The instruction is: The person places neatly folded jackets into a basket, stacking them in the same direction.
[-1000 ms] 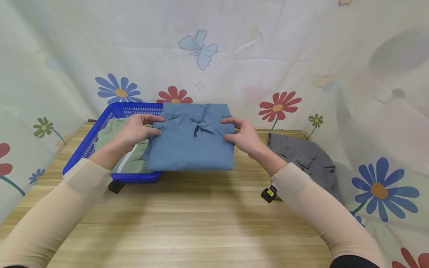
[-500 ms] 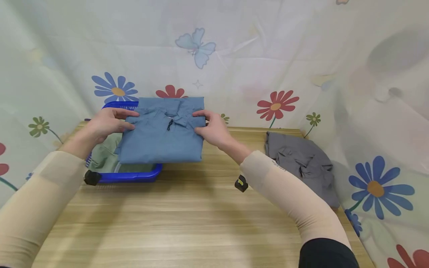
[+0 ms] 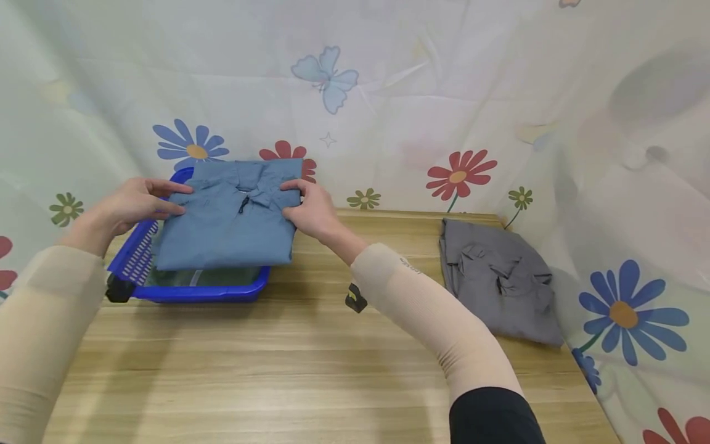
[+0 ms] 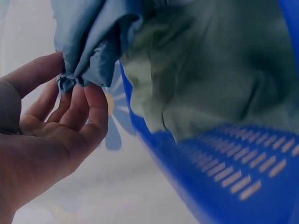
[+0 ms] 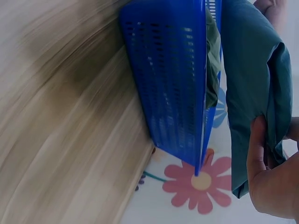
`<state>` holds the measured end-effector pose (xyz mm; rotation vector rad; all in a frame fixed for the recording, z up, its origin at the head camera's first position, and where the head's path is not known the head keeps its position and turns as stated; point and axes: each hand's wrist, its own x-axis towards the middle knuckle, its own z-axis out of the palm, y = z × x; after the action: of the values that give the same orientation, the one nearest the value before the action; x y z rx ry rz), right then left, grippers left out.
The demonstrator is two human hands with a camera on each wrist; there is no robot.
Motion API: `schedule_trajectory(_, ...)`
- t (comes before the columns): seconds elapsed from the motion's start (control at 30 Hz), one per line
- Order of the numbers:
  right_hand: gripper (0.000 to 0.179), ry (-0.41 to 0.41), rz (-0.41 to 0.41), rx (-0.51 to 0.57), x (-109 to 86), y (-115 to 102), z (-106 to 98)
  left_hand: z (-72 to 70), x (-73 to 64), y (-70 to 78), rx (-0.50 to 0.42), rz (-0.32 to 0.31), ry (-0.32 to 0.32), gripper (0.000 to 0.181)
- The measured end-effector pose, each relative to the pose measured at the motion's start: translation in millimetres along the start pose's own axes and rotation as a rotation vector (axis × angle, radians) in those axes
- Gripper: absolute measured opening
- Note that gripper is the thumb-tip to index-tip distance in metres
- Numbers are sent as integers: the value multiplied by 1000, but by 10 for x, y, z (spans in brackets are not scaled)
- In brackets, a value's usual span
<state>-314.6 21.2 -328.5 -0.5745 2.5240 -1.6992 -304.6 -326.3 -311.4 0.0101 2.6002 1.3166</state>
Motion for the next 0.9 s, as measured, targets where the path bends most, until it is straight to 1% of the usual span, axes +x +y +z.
schedule_trajectory(0.2, 44, -23, -17, 12, 49, -11, 203, -157, -32, -136, -4, -32, 0, 60)
schedule_trajectory(0.33, 43, -11, -29, 14, 58, 4, 318, -211, -37, -206, 1, -59, -6, 60)
schedule_trajectory(0.53, 43, 19, -6, -1, 70, 37, 466, -239, -34, -267, 30, -95, 8, 59)
schedule_trajectory(0.7, 43, 26, 31, 8, 69, 88, 547, -253, -27, -323, 45, -90, 12, 59)
schedule_trajectory(0.9, 42, 23, 33, 18, 85, 152, 589, -248, -42, -356, 52, -102, 12, 61)
